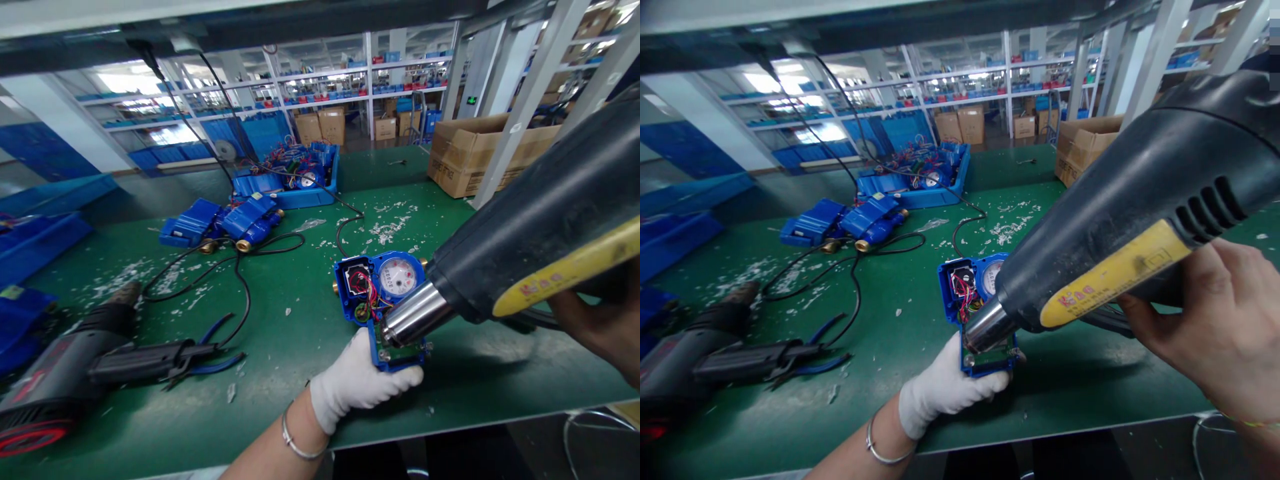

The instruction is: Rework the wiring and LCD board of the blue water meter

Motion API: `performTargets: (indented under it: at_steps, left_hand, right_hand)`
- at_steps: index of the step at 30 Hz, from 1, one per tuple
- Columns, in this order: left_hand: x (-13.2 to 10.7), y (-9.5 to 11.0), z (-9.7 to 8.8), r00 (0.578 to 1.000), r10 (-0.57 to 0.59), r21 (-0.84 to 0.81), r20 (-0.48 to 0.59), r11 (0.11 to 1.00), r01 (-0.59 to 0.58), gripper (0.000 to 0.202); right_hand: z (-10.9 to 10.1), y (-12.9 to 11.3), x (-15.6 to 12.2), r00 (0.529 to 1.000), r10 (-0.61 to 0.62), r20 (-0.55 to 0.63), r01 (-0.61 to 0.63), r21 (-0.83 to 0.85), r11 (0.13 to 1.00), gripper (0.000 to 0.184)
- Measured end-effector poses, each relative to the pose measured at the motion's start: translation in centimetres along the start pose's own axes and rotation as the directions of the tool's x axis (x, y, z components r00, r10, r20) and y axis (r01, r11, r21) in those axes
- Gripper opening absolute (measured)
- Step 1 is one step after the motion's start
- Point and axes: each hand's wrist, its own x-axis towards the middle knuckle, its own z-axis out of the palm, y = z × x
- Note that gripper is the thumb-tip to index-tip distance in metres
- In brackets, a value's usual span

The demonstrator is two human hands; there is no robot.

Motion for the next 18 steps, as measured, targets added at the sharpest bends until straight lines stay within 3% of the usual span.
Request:
performTargets:
  at_steps: [4,8,11,14,18]
  left_hand:
    - [-0.2,-0.6,-0.3,0.999,-0.033,0.006,-0.025,0.999,0.033,0.049]
    - [-0.3,-1.0,-0.6,0.994,-0.053,-0.019,-0.097,0.999,0.051,0.056]
    - [-0.3,-1.0,-1.0,0.989,-0.056,0.025,-0.133,0.998,0.060,0.055]
    - [-0.3,-1.2,-1.5,0.989,-0.118,-0.013,-0.092,0.993,0.117,0.062]
    - [-0.5,-1.2,-1.8,0.982,-0.141,-0.133,-0.126,0.983,0.124,0.075]
  right_hand:
    - [0.3,-1.0,3.4,0.984,0.126,0.123,-0.136,0.077,0.988,0.071]
    - [2.1,-0.7,5.2,0.945,0.180,0.272,-0.221,0.127,0.967,0.062]
    - [4.6,-0.1,5.7,0.900,0.230,0.372,-0.309,0.170,0.936,0.053]
    - [7.9,0.0,6.4,0.842,0.284,0.458,-0.405,0.192,0.894,0.048]
    - [12.5,-0.8,7.6,0.721,0.307,0.621,-0.511,0.177,0.841,0.040]
